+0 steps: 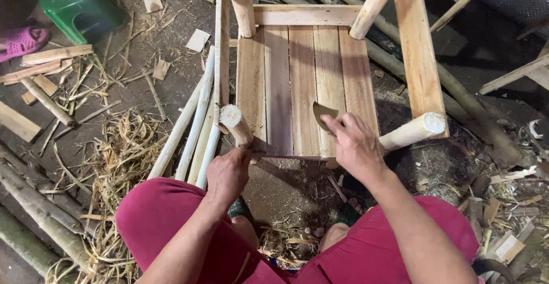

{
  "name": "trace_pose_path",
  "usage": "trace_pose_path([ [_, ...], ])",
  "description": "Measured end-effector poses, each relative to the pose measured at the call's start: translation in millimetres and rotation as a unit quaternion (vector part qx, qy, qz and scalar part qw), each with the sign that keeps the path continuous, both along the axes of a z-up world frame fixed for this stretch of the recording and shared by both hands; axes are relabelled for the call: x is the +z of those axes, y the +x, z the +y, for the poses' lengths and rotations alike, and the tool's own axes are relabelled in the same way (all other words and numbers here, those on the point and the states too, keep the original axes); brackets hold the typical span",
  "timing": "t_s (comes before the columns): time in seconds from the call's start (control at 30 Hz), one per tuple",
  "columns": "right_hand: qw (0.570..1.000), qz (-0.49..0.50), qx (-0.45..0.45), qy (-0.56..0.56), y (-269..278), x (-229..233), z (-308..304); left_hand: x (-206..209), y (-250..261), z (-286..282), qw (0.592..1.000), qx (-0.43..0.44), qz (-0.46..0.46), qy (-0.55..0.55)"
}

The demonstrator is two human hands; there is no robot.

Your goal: The person sands the seat and legs of a wooden chair using a sanding block. They reposition the chair multiple times to access different surfaces and smooth the wood by hand.

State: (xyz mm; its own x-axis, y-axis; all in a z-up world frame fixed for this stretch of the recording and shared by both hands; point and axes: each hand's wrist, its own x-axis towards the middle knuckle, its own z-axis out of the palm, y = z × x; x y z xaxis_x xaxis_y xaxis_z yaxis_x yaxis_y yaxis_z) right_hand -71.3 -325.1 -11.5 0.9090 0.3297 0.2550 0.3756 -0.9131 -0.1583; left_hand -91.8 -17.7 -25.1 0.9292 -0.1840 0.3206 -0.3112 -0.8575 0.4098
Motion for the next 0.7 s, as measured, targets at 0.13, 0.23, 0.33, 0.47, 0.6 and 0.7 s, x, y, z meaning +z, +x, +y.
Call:
trace_pose_path([
  [0.13,0.999,-0.042,-0.027,-0.01,8,-11,-7,-19,-11,-3,0.995,-0.054,0.079,0.018],
  [0.23,0.998,-0.035,-0.057,-0.006,8,-12,-9,-41,-28,-11,0.984,-0.123,0.112,0.062],
  [0.33,0.997,-0.025,-0.067,-0.014,6,-23,-17,-51,-30,-6,0.98,-0.123,0.136,0.081],
  [0.47,0.996,-0.019,-0.087,-0.029,0,-17,-11,-10,-16,4,0.982,0.038,0.185,0.016],
  [0.6,0.995,0.026,-0.093,-0.015,0,-13,-2,-7,-9,2,0.982,0.073,0.174,-0.022],
  [0.7,0.996,0.023,-0.08,-0.026,0,-13,0,-1,-7,-7,0.994,0.068,0.088,-0.017],
])
